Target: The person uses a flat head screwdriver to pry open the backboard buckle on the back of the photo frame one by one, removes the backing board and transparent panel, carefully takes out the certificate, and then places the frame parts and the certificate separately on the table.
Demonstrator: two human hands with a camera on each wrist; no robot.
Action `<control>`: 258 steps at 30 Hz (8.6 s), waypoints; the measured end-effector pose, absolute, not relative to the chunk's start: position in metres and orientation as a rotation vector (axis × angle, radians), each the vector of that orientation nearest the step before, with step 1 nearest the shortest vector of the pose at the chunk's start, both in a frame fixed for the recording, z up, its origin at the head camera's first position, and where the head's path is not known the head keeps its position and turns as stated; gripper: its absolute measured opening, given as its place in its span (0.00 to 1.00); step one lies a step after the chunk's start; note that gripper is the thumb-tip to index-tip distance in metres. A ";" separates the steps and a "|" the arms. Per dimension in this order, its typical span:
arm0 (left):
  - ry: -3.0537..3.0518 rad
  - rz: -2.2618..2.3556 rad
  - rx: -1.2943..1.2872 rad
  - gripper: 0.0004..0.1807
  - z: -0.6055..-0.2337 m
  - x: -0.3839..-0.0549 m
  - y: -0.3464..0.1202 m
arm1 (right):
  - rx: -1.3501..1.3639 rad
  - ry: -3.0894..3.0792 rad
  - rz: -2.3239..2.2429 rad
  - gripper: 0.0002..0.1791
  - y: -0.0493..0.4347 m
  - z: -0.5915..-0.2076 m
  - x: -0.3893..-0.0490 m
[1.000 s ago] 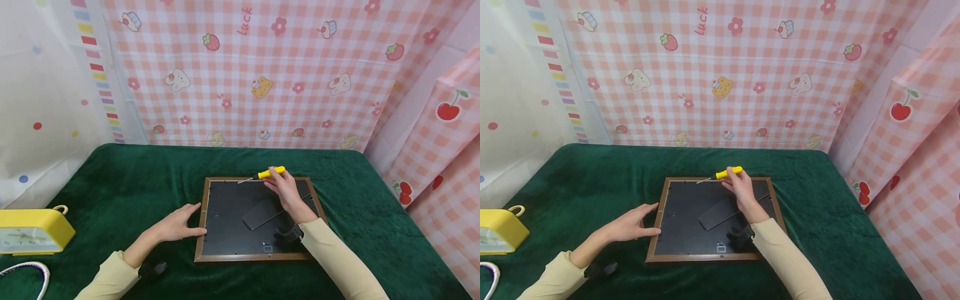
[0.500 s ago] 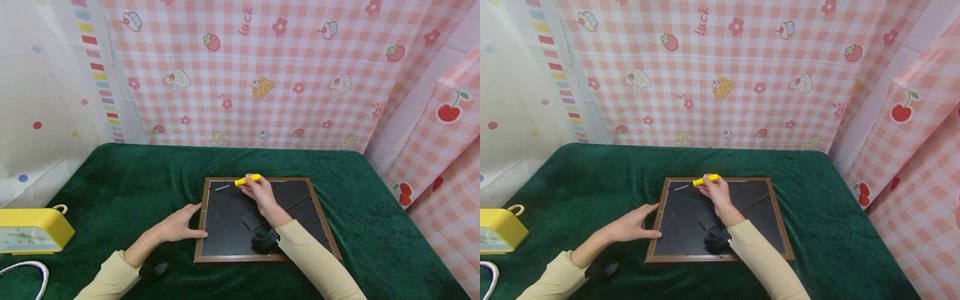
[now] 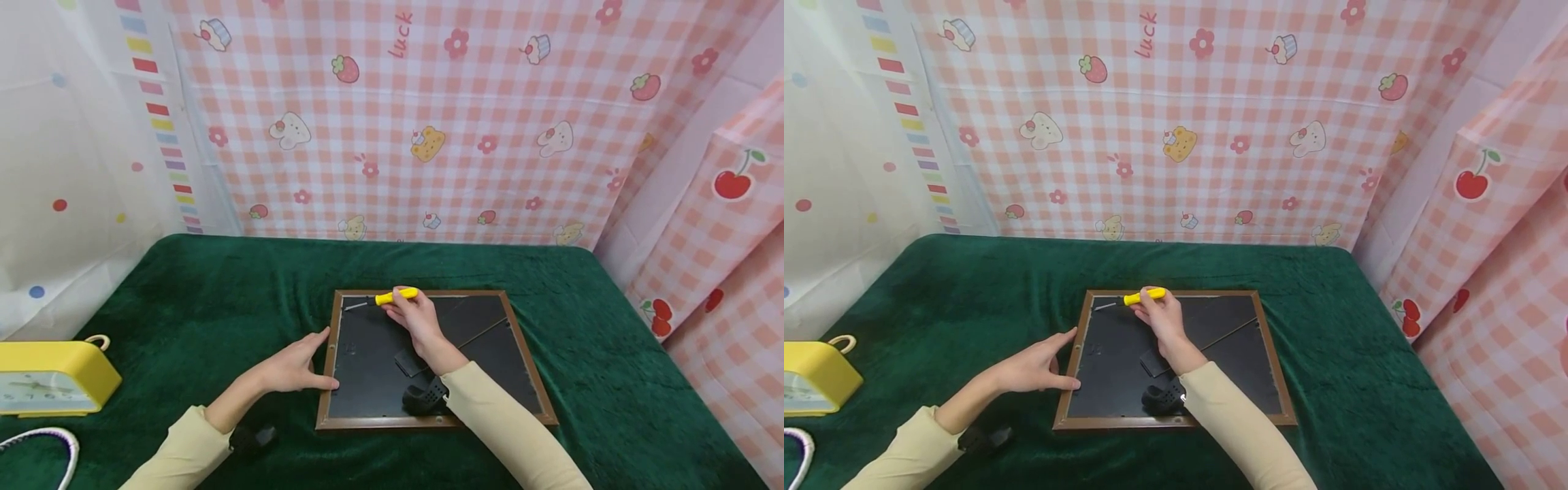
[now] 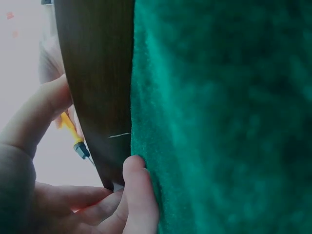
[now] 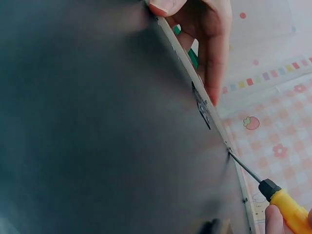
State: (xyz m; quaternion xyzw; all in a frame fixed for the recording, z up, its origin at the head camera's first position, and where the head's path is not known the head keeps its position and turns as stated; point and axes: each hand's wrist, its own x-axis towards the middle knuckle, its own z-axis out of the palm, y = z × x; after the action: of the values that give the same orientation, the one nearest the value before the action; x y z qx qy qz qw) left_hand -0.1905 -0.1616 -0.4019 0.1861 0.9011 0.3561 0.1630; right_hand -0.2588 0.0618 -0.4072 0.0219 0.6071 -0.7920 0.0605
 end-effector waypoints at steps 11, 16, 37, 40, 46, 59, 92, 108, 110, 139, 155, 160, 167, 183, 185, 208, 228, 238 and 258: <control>2.549 1.029 0.530 0.54 -0.404 -0.192 -0.161 | 0.030 1.861 -2.425 0.19 0.056 -0.410 -0.260; 2.539 1.044 0.522 0.53 -0.404 -0.192 -0.162 | -0.002 1.899 -2.408 0.18 0.054 -0.408 -0.261; 2.527 1.047 0.523 0.53 -0.401 -0.190 -0.162 | -0.095 1.965 -2.442 0.16 0.041 -0.407 -0.261; 2.528 1.051 0.524 0.53 -0.402 -0.190 -0.162 | -0.136 2.101 -2.413 0.16 0.035 -0.404 -0.259; 2.512 1.074 0.527 0.53 -0.404 -0.191 -0.164 | -0.227 2.428 -2.221 0.13 0.023 -0.390 -0.257; 2.509 1.071 0.545 0.53 -0.404 -0.190 -0.165 | -0.402 2.937 -1.683 0.12 0.004 -0.369 -0.260; 2.482 1.065 0.573 0.53 -0.404 -0.193 -0.166 | -0.506 2.692 -1.710 0.11 0.028 -0.369 -0.271; 2.518 1.008 0.688 0.50 -0.402 -0.188 -0.168 | -0.484 2.540 -2.003 0.16 0.074 -0.351 -0.261; 2.535 0.974 0.711 0.49 -0.401 -0.184 -0.169 | -0.406 2.434 -2.039 0.17 0.085 -0.353 -0.257; 2.629 0.739 0.767 0.43 -0.391 -0.142 -0.178 | -0.304 1.802 -2.020 0.21 0.101 -0.410 -0.163; 2.583 0.856 0.763 0.49 -0.401 -0.151 -0.181 | -0.173 1.885 -2.077 0.25 0.094 -0.408 -0.145; 2.513 0.907 0.779 0.55 -0.404 -0.157 -0.183 | -0.171 1.863 -2.072 0.25 0.093 -0.409 -0.146; 2.453 0.903 0.797 0.59 -0.405 -0.166 -0.183 | -0.192 1.887 -2.081 0.26 0.090 -0.411 -0.144; 2.488 0.838 0.819 0.59 -0.403 -0.167 -0.183 | -0.396 1.991 -2.061 0.20 0.082 -0.415 -0.142; 2.486 0.838 0.819 0.59 -0.402 -0.167 -0.182 | -0.456 2.004 -2.039 0.19 0.084 -0.415 -0.144; 2.484 0.874 0.813 0.59 -0.401 -0.165 -0.182 | -1.142 2.539 -1.517 0.09 0.052 -0.369 -0.158; 2.446 0.977 0.882 0.54 -0.405 -0.166 -0.183 | -1.400 2.637 -1.248 0.07 0.022 -0.349 -0.158; 2.451 0.944 0.884 0.56 -0.404 -0.166 -0.184 | -1.372 2.616 -1.292 0.11 0.031 -0.356 -0.159; 2.453 0.862 0.845 0.58 -0.400 -0.167 -0.183 | -1.156 2.489 -1.439 0.08 0.049 -0.364 -0.172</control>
State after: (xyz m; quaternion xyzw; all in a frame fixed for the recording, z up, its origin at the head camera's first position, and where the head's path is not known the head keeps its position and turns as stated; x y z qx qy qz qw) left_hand -0.1672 -0.1829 -0.3997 0.3028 0.8786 0.3088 0.2026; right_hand -0.1719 0.0491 -0.3636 -0.3730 0.8030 -0.4643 0.0214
